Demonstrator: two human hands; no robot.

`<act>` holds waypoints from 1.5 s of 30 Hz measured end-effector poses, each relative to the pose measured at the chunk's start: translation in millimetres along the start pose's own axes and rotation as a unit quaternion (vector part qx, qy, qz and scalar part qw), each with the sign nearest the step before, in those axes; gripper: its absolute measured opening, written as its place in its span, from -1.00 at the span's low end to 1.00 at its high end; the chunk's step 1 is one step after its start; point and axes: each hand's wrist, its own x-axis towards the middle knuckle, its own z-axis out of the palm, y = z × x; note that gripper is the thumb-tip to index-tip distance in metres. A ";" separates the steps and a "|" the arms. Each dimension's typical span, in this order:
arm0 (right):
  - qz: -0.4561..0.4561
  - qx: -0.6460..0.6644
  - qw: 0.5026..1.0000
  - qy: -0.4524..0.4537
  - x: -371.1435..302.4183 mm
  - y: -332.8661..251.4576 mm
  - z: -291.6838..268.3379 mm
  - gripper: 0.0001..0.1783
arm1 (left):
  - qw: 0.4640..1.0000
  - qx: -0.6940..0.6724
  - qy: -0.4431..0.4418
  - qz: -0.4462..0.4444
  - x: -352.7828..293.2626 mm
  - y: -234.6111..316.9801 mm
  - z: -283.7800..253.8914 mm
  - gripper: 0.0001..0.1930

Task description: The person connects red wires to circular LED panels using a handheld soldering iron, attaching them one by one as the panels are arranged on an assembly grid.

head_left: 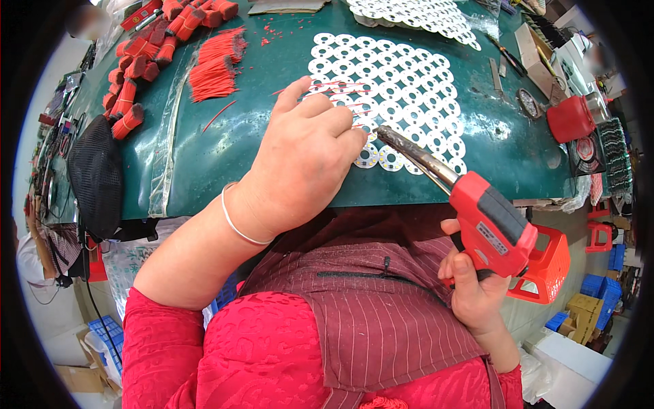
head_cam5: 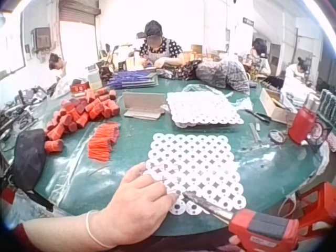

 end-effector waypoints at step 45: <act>-0.034 -0.128 0.990 -0.051 -4.3 13.3 -14.4 -0.61 | 0.999 -0.036 0.016 -0.001 -1.4 -3.3 4.3 -0.84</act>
